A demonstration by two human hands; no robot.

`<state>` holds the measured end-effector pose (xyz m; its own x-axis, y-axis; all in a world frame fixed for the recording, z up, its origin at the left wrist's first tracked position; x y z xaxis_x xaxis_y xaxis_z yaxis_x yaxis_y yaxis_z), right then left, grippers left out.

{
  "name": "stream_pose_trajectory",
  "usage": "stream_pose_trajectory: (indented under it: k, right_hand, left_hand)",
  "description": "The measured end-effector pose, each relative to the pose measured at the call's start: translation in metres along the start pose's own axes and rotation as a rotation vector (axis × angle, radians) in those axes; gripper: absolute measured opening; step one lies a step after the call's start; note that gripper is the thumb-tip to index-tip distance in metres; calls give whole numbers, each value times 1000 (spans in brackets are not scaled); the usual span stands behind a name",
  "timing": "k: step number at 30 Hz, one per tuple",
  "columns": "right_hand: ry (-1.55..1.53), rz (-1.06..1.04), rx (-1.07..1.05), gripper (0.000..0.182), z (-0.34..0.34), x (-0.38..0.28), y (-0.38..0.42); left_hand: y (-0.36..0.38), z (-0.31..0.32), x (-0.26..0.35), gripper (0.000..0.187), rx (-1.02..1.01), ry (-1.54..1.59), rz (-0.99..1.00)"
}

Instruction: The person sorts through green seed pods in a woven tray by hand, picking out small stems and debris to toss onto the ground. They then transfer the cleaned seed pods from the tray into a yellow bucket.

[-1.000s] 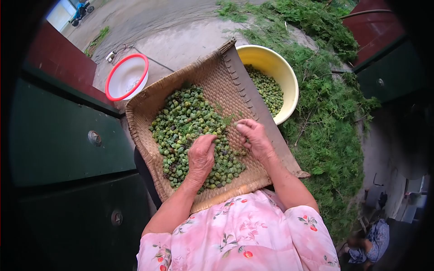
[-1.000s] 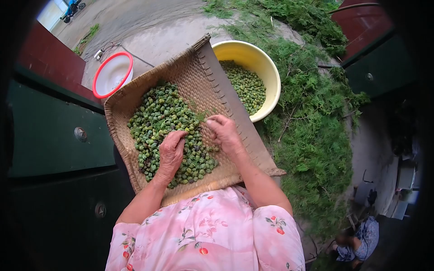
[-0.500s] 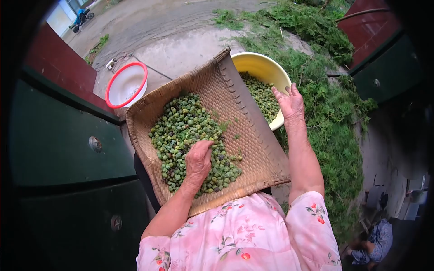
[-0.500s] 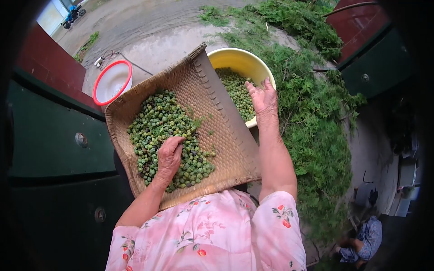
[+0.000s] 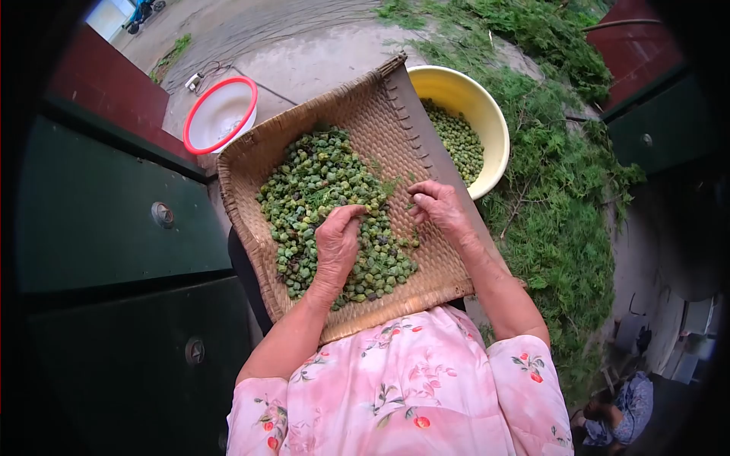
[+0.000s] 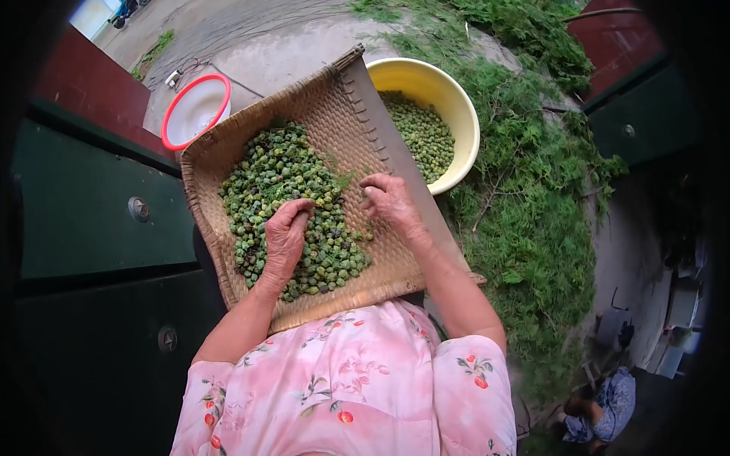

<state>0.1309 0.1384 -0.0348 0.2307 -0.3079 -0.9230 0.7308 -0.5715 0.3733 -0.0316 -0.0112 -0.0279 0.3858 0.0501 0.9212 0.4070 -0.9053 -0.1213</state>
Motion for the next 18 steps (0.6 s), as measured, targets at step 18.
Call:
stream_pose_trajectory:
  k: [18]
  right_hand:
    - [879, -363, 186, 25, 40, 18, -9]
  left_hand:
    - [-1, -1, -3, 19, -4, 43, -48]
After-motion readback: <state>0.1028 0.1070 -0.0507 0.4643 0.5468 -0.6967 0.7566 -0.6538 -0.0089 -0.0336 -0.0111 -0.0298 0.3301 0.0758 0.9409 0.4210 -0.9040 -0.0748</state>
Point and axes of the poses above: each hand's wrist, its own y-axis away from the middle knuckle, its own z-axis out of the palm, x = y × z, the point moved 1 cm from there along -y, towards the middle knuckle, and after that the axes turned 10 degrees about -x, right-handed, at the moved point
